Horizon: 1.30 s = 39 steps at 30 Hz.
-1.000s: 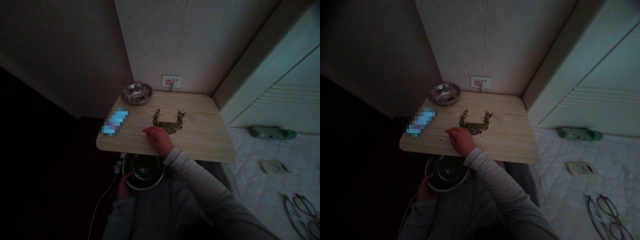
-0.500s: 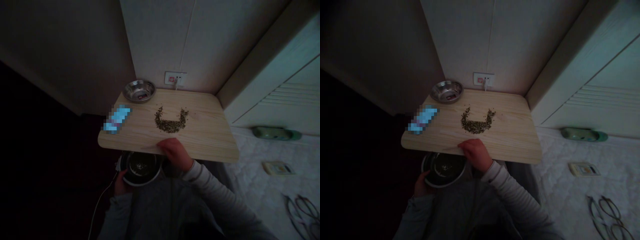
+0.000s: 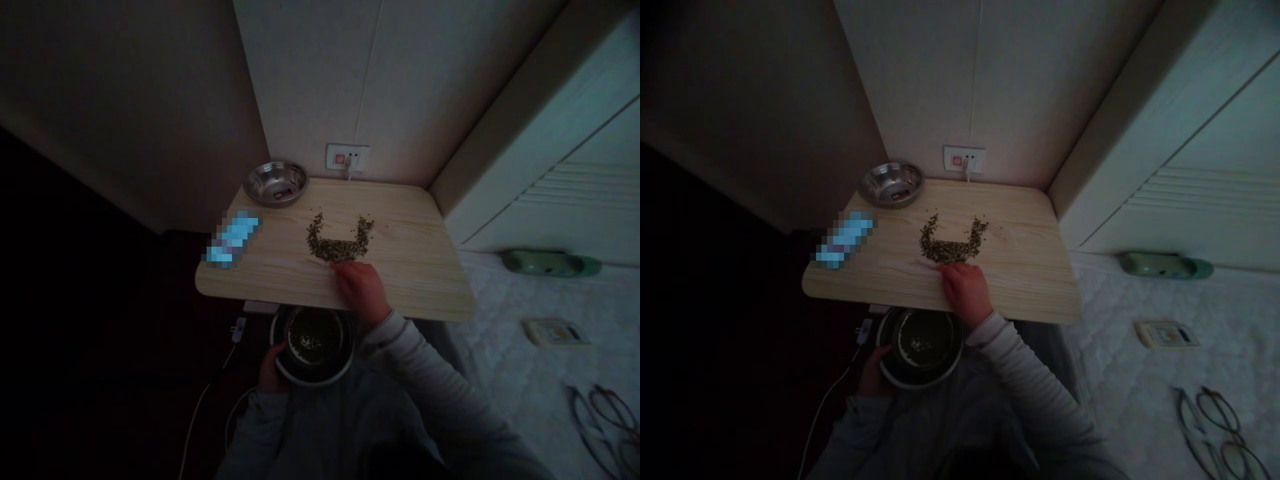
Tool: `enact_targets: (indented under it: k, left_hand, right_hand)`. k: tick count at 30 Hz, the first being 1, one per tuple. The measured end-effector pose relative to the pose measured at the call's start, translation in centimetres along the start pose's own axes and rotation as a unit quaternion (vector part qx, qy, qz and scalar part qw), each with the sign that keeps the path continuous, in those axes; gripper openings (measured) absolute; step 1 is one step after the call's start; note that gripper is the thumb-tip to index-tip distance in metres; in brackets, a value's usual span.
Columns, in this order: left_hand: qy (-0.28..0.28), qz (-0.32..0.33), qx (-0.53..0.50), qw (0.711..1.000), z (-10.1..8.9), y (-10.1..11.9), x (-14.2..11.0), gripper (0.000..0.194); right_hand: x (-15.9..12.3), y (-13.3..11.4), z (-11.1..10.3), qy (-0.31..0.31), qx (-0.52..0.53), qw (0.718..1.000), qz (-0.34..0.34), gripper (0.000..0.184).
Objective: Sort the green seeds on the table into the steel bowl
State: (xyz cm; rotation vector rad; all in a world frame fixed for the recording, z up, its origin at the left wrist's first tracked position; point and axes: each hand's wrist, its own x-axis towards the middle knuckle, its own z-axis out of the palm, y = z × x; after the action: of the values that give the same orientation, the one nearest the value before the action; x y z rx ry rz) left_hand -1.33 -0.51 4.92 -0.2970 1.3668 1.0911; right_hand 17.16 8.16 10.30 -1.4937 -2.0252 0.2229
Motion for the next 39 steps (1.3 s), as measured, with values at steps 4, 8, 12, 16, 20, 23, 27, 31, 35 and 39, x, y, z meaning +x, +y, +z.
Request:
enact_targets:
  k: [4, 8, 12, 16, 20, 23, 27, 31, 35, 39]
  left_hand:
    - [0.001, 0.011, -0.009, 1.0, 0.0, 0.2, 0.0, 0.022]
    - [-0.012, 0.003, -0.009, 1.0, 0.0, 0.1, -0.3, 0.021]
    - [-0.026, -0.009, -0.007, 1.0, 0.0, 0.0, -0.4, 0.023]
    - [-0.006, 0.004, -0.003, 1.0, -0.1, 0.0, -0.2, 0.024]
    - [-0.01, 0.021, 0.004, 1.0, -0.2, -0.2, 0.2, 0.022]
    - [-0.015, 0.01, 0.017, 1.0, -0.2, -0.5, 0.3, 0.021]
    - [-0.026, -0.004, 0.039, 0.999, -0.2, -1.2, 0.4, 0.021]
    - [-0.03, 0.002, 0.061, 0.998, -0.3, -1.6, 0.6, 0.02]
    - [-0.034, -0.004, 0.076, 0.997, 0.2, -1.5, 0.2, 0.022]
    - [-0.015, -0.004, 0.074, 0.997, 0.9, -1.3, -0.2, 0.024]
  right_hand:
    - [-0.5, -0.4, -0.3, -0.009, -0.014, 1.0, -0.017, 0.024]
    - [-1.2, -0.8, -0.5, -0.018, -0.018, 0.999, -0.038, 0.025]
    - [-2.7, -1.5, -0.8, -0.025, -0.001, 0.997, -0.067, 0.026]
    - [-4.5, -2.0, -1.4, -0.021, 0.04, 0.997, -0.069, 0.024]
    - [-4.5, -0.4, -2.1, 0.024, 0.103, 0.994, 0.011, 0.022]
    - [-2.7, 2.5, -2.3, 0.082, 0.161, 0.977, 0.111, 0.023]
    - [0.0, 5.9, -2.1, 0.085, 0.231, 0.957, 0.152, 0.027]
    - [1.0, 6.6, -1.6, 0.085, 0.233, 0.956, 0.159, 0.028]
    - [0.8, 5.8, -1.4, 0.077, 0.19, 0.967, 0.153, 0.027]
    - [0.6, 5.6, -1.6, 0.049, 0.188, 0.972, 0.134, 0.026]
